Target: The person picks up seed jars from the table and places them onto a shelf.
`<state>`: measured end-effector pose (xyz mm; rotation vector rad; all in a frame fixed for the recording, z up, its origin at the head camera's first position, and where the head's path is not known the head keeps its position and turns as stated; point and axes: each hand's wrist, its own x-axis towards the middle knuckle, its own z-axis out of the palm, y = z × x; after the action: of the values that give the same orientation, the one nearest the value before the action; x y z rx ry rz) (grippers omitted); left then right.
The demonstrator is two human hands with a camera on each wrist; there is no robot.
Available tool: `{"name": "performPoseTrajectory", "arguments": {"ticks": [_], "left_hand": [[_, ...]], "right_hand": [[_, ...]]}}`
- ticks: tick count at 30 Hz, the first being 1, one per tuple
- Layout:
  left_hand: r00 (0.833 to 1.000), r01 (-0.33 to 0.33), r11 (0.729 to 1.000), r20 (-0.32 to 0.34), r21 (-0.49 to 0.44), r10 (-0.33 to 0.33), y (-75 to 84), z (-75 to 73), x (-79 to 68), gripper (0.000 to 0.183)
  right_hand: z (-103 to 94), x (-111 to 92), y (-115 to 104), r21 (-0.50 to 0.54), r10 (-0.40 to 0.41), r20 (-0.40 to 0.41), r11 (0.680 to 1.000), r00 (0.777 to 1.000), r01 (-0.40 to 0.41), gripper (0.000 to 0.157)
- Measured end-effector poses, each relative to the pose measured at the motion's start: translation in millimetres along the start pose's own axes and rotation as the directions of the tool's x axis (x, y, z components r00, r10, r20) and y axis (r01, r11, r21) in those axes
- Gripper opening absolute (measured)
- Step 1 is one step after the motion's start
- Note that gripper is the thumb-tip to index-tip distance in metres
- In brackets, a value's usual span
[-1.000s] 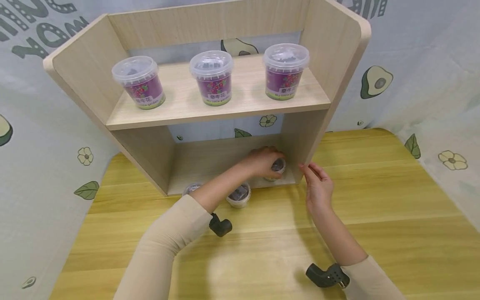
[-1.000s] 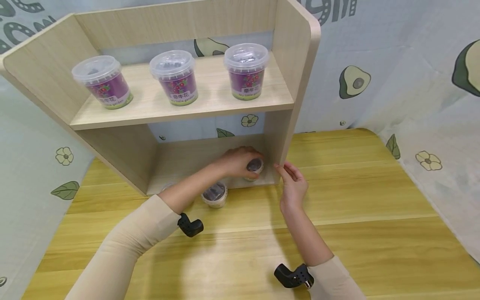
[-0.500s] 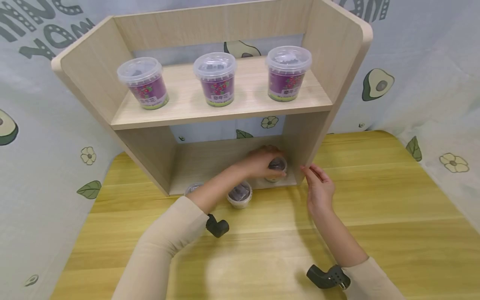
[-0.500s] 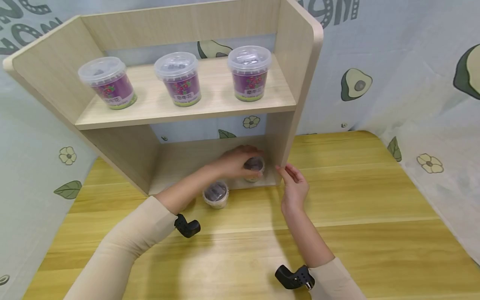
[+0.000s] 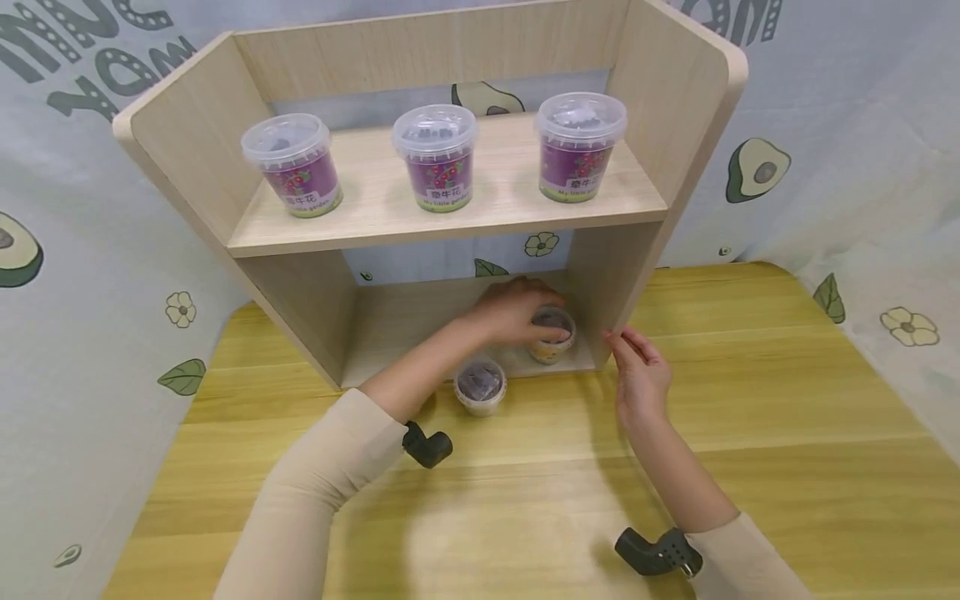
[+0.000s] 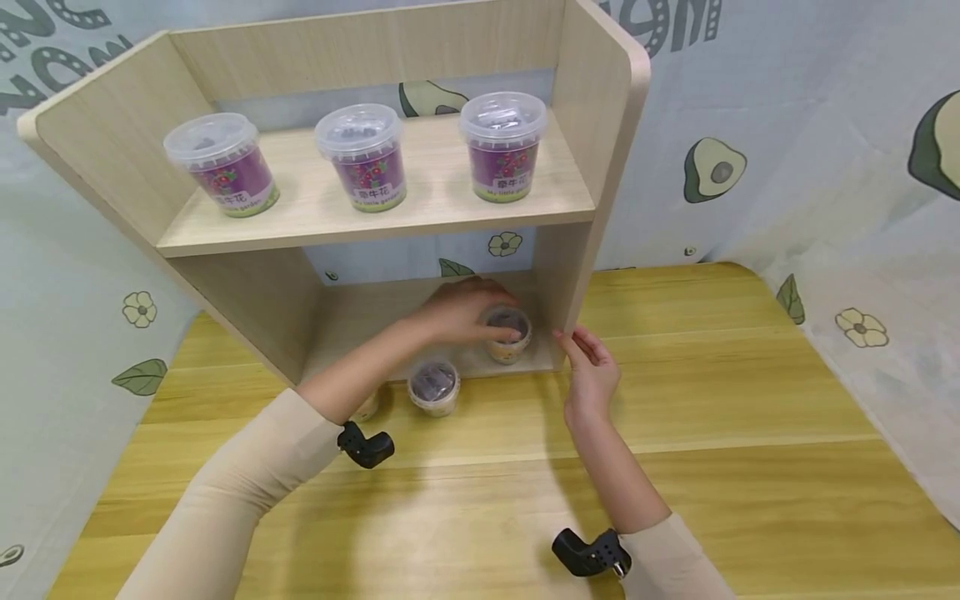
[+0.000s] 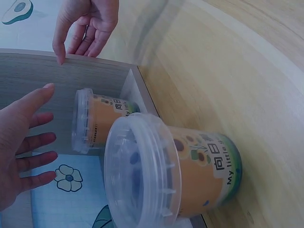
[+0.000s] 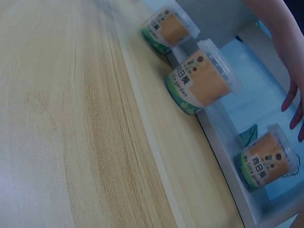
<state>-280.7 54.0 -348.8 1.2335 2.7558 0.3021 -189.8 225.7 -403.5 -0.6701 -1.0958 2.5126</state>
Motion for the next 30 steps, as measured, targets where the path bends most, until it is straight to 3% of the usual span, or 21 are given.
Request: {"name": "performPoseTrajectory", "arguments": {"ticks": [18,30], "left_hand": [[0.999,0.013,0.999,-0.033,0.039,-0.011,-2.0,0.3,-7.9,0.048],[0.998,0.006,1.000,-0.063,0.007,-0.005,-8.7,15.4,-36.4,0.045]], "right_hand": [[-0.4,1.3,-0.7,0.019,-0.008,-0.017,1.000,1.000,0.008,0.017],[-0.6,0.7,-0.2,-0.002,0.012,-0.014,1.000,1.000,-0.012,0.013]]}}
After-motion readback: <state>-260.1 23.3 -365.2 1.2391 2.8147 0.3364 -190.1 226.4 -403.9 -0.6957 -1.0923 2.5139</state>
